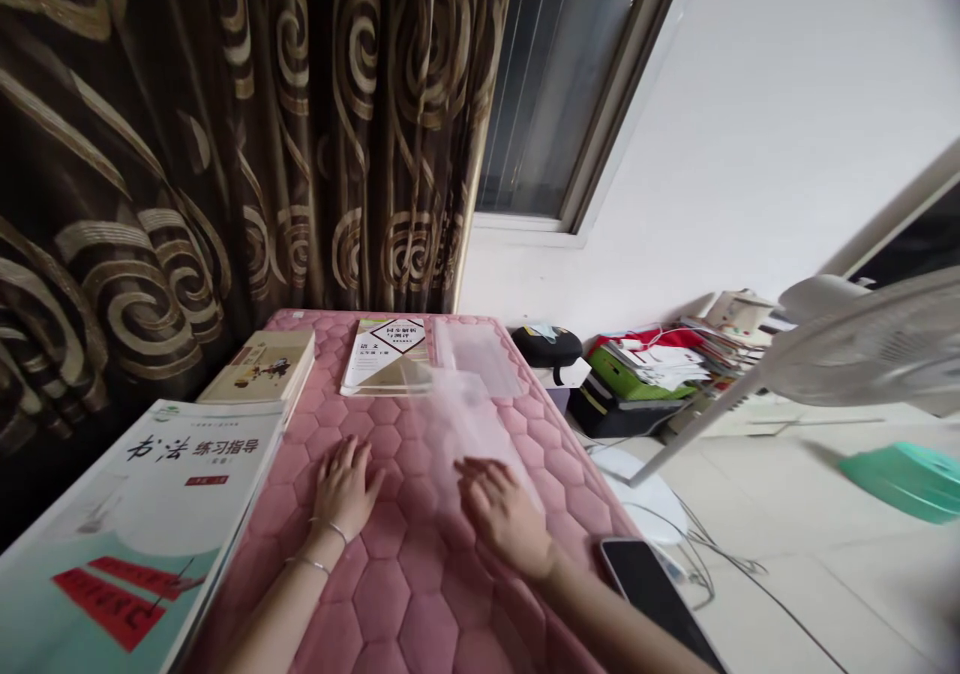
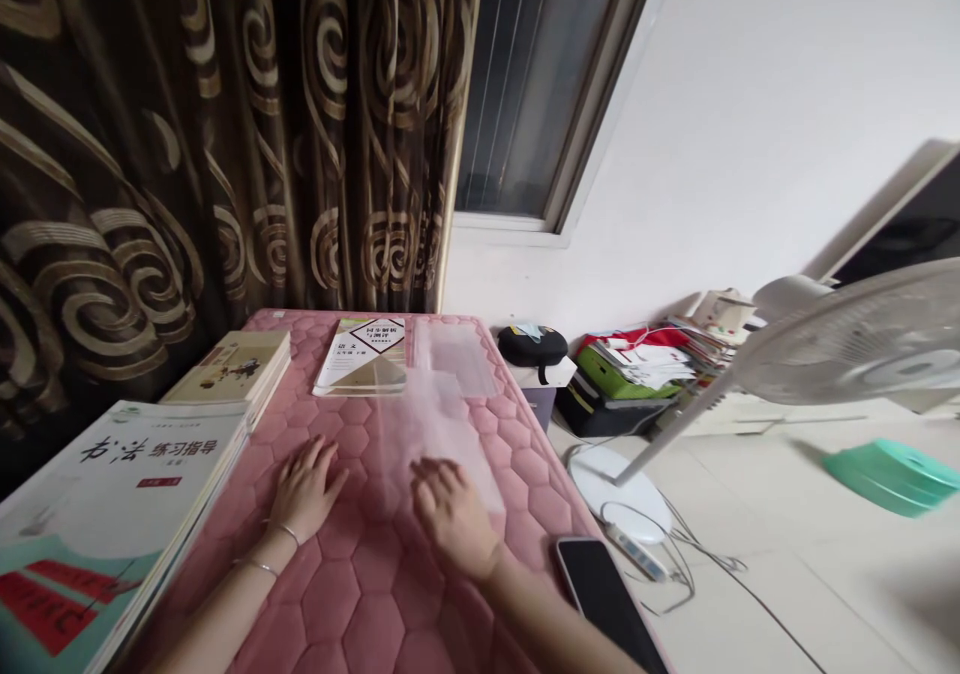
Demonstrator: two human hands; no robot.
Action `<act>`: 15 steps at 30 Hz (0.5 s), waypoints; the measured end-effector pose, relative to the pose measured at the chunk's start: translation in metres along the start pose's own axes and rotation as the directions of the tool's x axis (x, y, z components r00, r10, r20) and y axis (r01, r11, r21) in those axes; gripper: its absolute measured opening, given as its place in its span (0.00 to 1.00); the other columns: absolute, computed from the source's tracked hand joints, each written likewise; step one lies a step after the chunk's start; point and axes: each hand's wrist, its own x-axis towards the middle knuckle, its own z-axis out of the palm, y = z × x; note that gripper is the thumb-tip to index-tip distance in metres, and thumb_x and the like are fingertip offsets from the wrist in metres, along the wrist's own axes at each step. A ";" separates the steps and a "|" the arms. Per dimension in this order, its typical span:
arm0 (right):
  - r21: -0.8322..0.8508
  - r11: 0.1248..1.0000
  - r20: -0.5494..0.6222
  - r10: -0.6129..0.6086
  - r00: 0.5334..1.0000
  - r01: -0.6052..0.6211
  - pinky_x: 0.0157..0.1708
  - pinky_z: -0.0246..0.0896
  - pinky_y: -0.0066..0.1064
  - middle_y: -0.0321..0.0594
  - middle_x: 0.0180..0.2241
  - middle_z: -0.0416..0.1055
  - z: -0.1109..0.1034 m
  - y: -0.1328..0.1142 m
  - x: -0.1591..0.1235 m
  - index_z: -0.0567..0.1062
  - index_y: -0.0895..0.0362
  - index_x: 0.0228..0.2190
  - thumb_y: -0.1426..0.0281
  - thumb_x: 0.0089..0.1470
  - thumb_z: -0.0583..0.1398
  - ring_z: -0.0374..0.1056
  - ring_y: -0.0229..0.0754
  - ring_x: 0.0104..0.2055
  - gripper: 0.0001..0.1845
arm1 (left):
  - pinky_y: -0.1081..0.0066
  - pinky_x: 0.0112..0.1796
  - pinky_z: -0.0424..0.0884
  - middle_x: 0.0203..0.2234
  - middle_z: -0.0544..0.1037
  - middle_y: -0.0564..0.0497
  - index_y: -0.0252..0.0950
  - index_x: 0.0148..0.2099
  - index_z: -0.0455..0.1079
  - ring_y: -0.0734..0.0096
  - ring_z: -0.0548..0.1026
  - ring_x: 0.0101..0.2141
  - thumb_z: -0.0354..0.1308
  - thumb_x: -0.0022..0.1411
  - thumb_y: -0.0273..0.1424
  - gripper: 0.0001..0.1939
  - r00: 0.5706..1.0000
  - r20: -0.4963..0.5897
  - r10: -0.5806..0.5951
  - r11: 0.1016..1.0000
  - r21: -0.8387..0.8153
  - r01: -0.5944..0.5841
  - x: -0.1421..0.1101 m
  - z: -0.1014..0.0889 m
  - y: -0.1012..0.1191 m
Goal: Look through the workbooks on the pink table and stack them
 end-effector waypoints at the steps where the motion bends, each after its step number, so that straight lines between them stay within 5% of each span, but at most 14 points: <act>1: 0.038 0.998 -0.002 -0.046 0.999 0.046 0.49 0.60 0.42 0.47 0.48 0.74 0.000 -0.020 -0.009 0.71 0.55 0.45 0.78 0.59 0.50 0.67 0.47 0.51 0.16 | 0.52 0.59 0.57 0.60 0.66 0.39 0.37 0.58 0.68 0.55 0.64 0.60 0.48 0.65 0.37 0.22 1.000 -0.006 -0.002 1.000 -0.001 0.002 0.000 0.001 -0.001; 5: 0.171 0.983 0.035 -0.069 0.997 0.062 0.47 0.62 0.41 0.47 0.44 0.76 0.014 -0.081 -0.030 0.71 0.55 0.44 0.79 0.56 0.53 0.70 0.47 0.46 0.16 | 0.54 0.59 0.58 0.59 0.69 0.41 0.35 0.55 0.70 0.57 0.66 0.59 0.43 0.67 0.31 0.21 1.000 -0.017 -0.014 1.000 -0.021 0.014 0.001 0.006 -0.005; 8: 0.252 0.968 0.094 -0.016 0.995 -0.008 0.44 0.63 0.37 0.43 0.38 0.77 0.018 -0.101 -0.031 0.73 0.54 0.39 0.77 0.54 0.56 0.71 0.45 0.42 0.11 | 0.56 0.58 0.59 0.57 0.71 0.40 0.34 0.53 0.71 0.58 0.67 0.57 0.41 0.67 0.29 0.20 0.999 -0.046 0.006 0.999 -0.054 -0.009 0.001 0.008 -0.009; 13: 0.490 0.850 0.277 0.059 0.959 -0.194 0.47 0.62 0.36 0.39 0.41 0.76 -0.007 -0.082 -0.024 0.74 0.50 0.40 0.68 0.51 0.58 0.70 0.45 0.44 0.12 | 0.57 0.58 0.60 0.55 0.73 0.40 0.33 0.52 0.71 0.58 0.69 0.56 0.42 0.66 0.28 0.20 0.995 -0.091 0.042 0.997 -0.055 -0.047 0.000 0.010 -0.012; 15: 0.469 0.810 0.301 0.228 0.926 -0.352 0.46 0.63 0.35 0.40 0.43 0.75 -0.013 -0.055 -0.021 0.74 0.51 0.41 0.69 0.53 0.55 0.70 0.44 0.45 0.14 | 0.58 0.58 0.61 0.55 0.73 0.41 0.34 0.52 0.71 0.58 0.69 0.56 0.43 0.65 0.27 0.19 0.995 -0.096 0.032 0.998 -0.045 -0.036 0.000 0.009 -0.011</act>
